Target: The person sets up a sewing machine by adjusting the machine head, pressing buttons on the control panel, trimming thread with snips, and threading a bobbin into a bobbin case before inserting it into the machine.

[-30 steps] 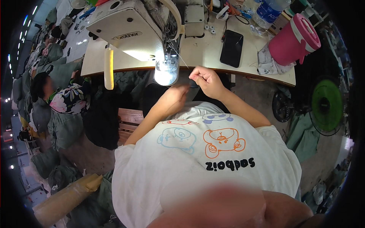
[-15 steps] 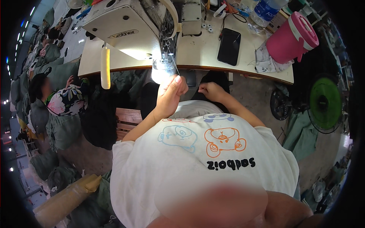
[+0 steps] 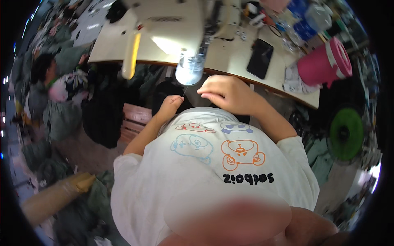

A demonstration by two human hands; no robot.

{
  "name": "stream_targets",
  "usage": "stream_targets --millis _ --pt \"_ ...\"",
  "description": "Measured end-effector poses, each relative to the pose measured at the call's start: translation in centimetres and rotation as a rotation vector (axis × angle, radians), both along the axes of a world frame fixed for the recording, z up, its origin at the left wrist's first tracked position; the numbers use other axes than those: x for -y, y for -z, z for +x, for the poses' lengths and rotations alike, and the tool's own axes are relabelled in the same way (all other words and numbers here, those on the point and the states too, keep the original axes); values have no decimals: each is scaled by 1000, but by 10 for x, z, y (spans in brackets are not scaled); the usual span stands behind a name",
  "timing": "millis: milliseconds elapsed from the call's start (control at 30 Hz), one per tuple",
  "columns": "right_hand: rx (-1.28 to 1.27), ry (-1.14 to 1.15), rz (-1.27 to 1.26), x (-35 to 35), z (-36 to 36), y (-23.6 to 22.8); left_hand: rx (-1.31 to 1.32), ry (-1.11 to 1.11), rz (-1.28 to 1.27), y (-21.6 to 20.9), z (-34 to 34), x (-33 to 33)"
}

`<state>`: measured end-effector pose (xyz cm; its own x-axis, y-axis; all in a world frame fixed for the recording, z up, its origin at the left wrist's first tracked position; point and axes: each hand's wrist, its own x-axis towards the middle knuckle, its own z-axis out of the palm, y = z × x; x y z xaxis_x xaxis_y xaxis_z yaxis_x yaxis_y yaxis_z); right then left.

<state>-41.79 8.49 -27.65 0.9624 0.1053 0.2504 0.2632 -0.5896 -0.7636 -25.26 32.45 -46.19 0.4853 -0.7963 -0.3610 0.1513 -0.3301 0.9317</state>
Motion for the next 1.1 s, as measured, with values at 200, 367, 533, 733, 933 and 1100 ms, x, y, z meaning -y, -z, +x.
stream_targets --millis 200,367,533,733,933,1100 --pt "539 19 -948 -50 34 -2 -256 88 16 -10 49 -66" --pt "424 -175 -1016 -52 60 -11 -87 154 172 -40 106 -112" --pt "479 -137 -951 -57 76 -23 1306 474 1409 -99 185 -115" --pt "417 -198 -893 -69 79 -24 1256 317 484 -165 270 -34" --pt "271 -206 -663 -80 87 -15 1740 -171 186 -117 313 89" --pt "353 -107 -565 -80 89 -1 1627 35 514 -89 329 115"
